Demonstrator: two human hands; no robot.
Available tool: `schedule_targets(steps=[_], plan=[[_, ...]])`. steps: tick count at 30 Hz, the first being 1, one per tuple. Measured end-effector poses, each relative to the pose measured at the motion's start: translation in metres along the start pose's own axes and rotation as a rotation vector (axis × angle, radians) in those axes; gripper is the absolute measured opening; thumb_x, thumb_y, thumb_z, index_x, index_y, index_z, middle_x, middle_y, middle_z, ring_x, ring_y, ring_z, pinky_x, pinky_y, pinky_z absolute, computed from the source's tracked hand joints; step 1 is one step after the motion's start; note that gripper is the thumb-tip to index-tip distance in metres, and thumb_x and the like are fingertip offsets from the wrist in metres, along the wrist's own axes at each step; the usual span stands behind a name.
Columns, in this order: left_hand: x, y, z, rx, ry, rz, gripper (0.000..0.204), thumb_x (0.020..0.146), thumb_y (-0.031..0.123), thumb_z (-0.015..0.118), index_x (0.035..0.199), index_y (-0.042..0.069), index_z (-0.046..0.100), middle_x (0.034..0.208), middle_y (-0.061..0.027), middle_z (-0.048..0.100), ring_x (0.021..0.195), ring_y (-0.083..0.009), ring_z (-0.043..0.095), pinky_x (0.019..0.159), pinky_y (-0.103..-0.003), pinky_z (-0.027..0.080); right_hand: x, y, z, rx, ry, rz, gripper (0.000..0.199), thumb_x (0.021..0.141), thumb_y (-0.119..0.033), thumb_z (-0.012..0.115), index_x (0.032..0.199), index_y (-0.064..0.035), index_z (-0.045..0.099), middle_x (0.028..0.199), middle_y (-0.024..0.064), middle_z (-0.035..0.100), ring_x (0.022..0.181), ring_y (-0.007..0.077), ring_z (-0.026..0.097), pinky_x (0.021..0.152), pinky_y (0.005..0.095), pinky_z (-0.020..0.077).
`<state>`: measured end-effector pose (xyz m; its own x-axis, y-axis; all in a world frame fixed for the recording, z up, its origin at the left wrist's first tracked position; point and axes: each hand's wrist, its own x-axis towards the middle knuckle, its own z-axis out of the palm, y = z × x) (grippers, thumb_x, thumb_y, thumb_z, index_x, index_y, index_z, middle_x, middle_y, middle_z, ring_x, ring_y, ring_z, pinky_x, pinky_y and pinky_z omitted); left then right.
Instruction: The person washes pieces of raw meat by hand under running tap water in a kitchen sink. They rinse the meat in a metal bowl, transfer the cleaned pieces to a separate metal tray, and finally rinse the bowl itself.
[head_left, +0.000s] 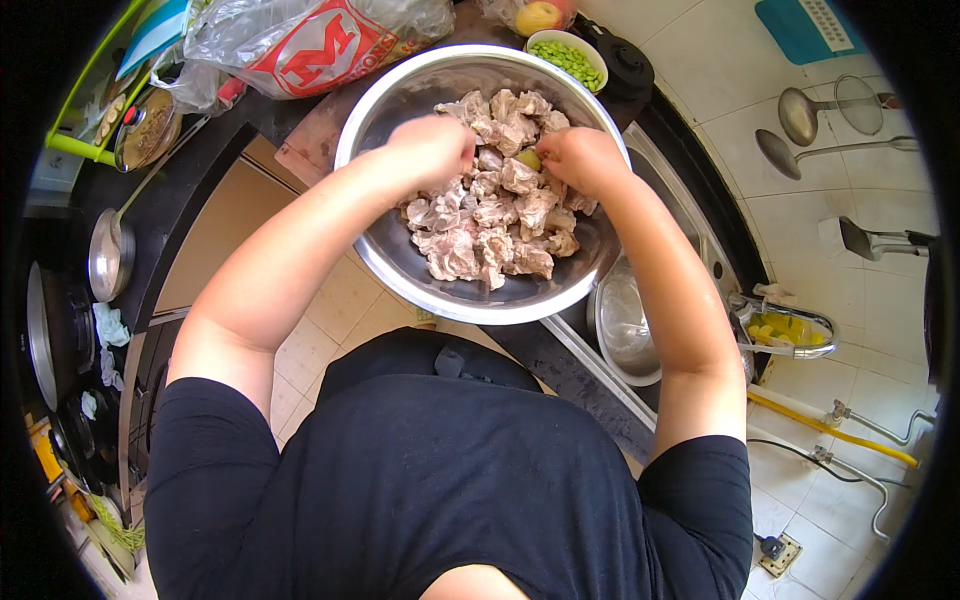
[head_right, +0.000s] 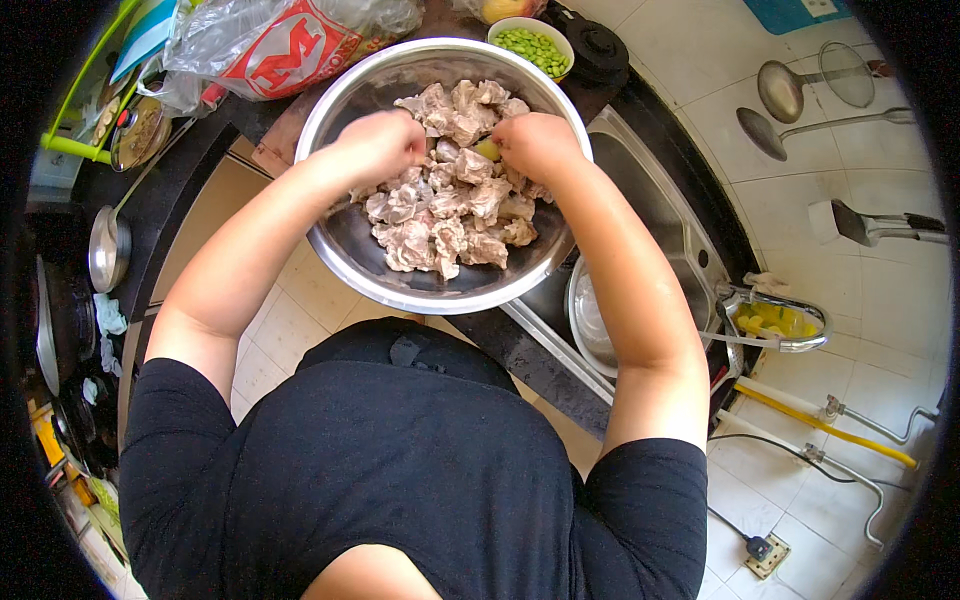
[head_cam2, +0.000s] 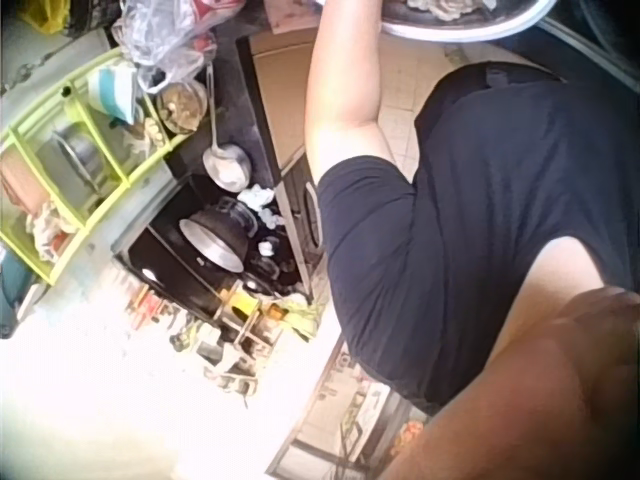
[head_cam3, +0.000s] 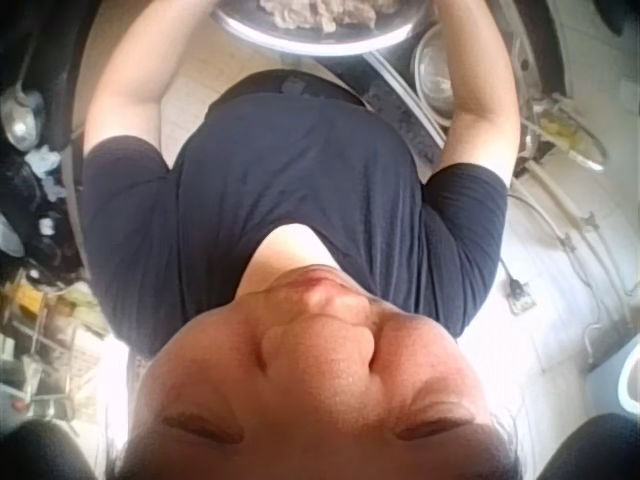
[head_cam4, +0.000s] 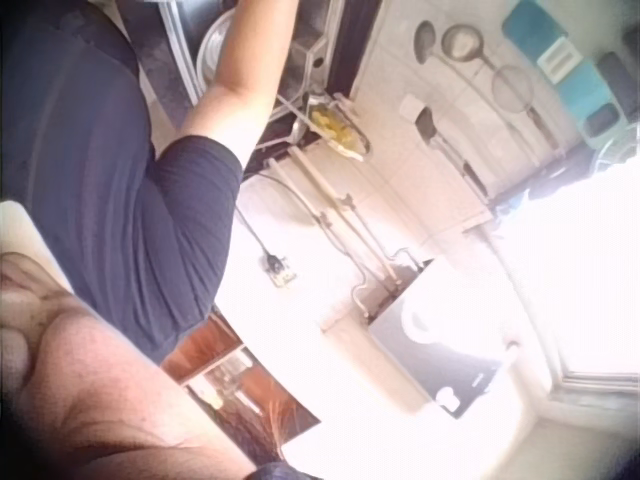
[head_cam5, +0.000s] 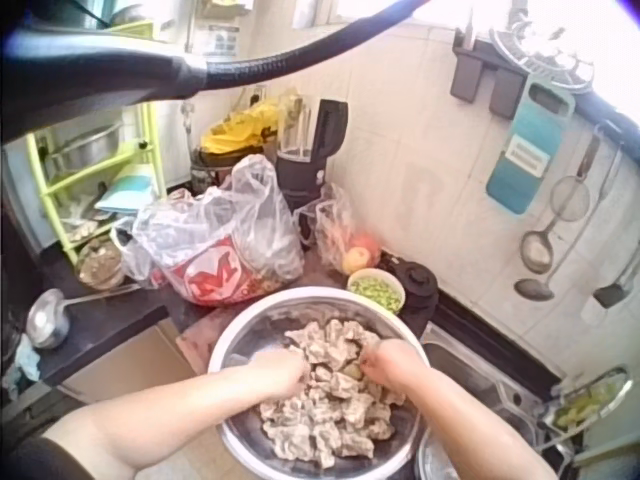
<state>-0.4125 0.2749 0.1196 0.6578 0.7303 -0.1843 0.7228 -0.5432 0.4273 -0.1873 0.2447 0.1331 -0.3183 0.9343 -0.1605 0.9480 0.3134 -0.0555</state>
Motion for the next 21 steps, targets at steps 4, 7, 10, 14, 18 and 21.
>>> schedule_targets(steps=[4, 7, 10, 14, 18, 21], plan=[[0.0, -0.016, -0.017, -0.777, 0.119, -0.071, 0.015, 0.08, 0.017, 0.056, 0.089, 0.005, 0.056, 0.079, -0.0045, 0.06, 0.071, -0.0133, 0.057, 0.058, -0.026, 0.046, 0.017, -0.016, 0.003, -0.273, -0.188, -0.034, 0.015, 0.072, -0.012, 0.052, 0.082, -0.0133, 0.063, 0.081, 0.0101, 0.062, 0.077, 0.0284, 0.059, 0.064, 0.0373, 0.0474], [-0.007, -0.014, -0.024, -1.175, 0.097, -0.155, 0.018, 0.082, 0.016, 0.055, 0.096, 0.004, 0.054, 0.088, -0.005, 0.059, 0.077, -0.0119, 0.058, 0.061, -0.023, 0.047, 0.026, -0.021, 0.018, -0.35, -0.226, -0.002, 0.015, 0.071, -0.009, 0.05, 0.079, -0.012, 0.063, 0.078, 0.0107, 0.061, 0.076, 0.0296, 0.059, 0.063, 0.0391, 0.0471], [-0.016, -0.013, -0.017, -1.509, 0.046, -0.212, 0.023, 0.084, 0.013, 0.052, 0.104, 0.002, 0.05, 0.096, -0.0092, 0.059, 0.087, -0.0169, 0.059, 0.069, -0.025, 0.049, 0.017, -0.024, 0.007, -0.232, -0.07, -0.085, 0.016, 0.072, -0.008, 0.05, 0.08, -0.0121, 0.063, 0.079, 0.0109, 0.061, 0.075, 0.0293, 0.059, 0.064, 0.0382, 0.0469], [-0.025, -0.009, -0.004, -1.805, -0.005, -0.275, 0.024, 0.085, 0.012, 0.048, 0.106, -0.001, 0.048, 0.099, -0.0144, 0.057, 0.088, -0.0225, 0.058, 0.077, -0.032, 0.049, -0.002, -0.012, -0.001, 0.093, 0.103, 0.119, 0.014, 0.071, -0.017, 0.056, 0.083, -0.0119, 0.062, 0.079, 0.0111, 0.061, 0.076, 0.029, 0.058, 0.065, 0.037, 0.046], [-0.032, 0.01, -0.002, -1.95, -0.051, -0.324, 0.025, 0.088, 0.017, 0.041, 0.104, -0.003, 0.047, 0.098, -0.017, 0.056, 0.09, -0.0248, 0.057, 0.081, -0.035, 0.048, -0.02, -0.048, -0.055, 0.782, 0.004, 0.25, 0.027, 0.072, -0.028, 0.064, 0.085, -0.0046, 0.061, 0.073, 0.0096, 0.061, 0.064, 0.0165, 0.056, 0.061, 0.028, 0.0444], [-0.037, 0.026, 0.007, -2.091, -0.126, -0.222, 0.031, 0.091, 0.026, 0.033, 0.097, 0.0, 0.048, 0.093, -0.0145, 0.057, 0.087, -0.0238, 0.058, 0.081, -0.036, 0.047, -0.022, -0.07, -0.058, 0.733, -0.068, 0.003, 0.032, 0.072, -0.028, 0.064, 0.088, -0.0004, 0.06, 0.076, 0.0122, 0.061, 0.068, 0.0176, 0.057, 0.063, 0.0288, 0.0446]])
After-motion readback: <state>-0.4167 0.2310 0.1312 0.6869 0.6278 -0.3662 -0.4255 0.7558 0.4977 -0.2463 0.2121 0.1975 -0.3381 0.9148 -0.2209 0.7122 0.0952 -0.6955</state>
